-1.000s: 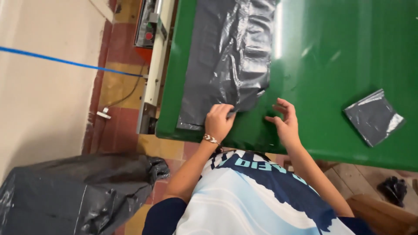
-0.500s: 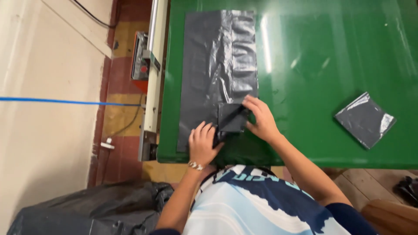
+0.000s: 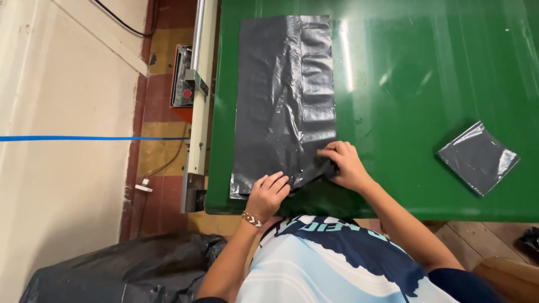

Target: Picking up plastic bags from a conveyor belt, folding them into a compact rectangular shape, and stacking them in a red plastic crate.

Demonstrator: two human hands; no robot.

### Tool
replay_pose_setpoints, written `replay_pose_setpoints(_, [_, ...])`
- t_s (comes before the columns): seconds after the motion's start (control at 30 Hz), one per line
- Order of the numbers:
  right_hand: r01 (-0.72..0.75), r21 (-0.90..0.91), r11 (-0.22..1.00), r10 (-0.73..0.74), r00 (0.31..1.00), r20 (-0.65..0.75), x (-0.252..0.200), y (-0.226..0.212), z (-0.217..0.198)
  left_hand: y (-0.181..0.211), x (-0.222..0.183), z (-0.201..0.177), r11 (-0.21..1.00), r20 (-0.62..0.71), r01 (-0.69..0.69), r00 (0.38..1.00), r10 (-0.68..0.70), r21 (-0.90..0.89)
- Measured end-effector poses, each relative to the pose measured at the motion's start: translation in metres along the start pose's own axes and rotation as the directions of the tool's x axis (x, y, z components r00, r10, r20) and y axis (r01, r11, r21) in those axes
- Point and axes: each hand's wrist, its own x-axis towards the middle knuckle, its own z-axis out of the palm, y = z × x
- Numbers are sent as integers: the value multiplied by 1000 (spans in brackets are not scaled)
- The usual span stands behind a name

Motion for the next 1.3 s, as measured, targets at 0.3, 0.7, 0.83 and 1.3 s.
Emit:
replay_pose_setpoints(0.3, [144,163,976,-119,981,-155,3,-16,-3,-36,-29,-25,948,189,237,942,-278,214])
replay_pose_setpoints(0.7, [-290,452,844,211,953,216,-26,-29,-69,-64,65,-150,854,373,431,873,-313,-293])
replay_pose_setpoints(0.83, [-409,516,753,346,913,218,8,-9,-77,-114,85,-109,776,399,459,870,-291,-433])
replay_pose_setpoints(1.3, [-677,241,695,671,732,119,247,170,8,-274,169,114,302,545,941,336,-768,-153])
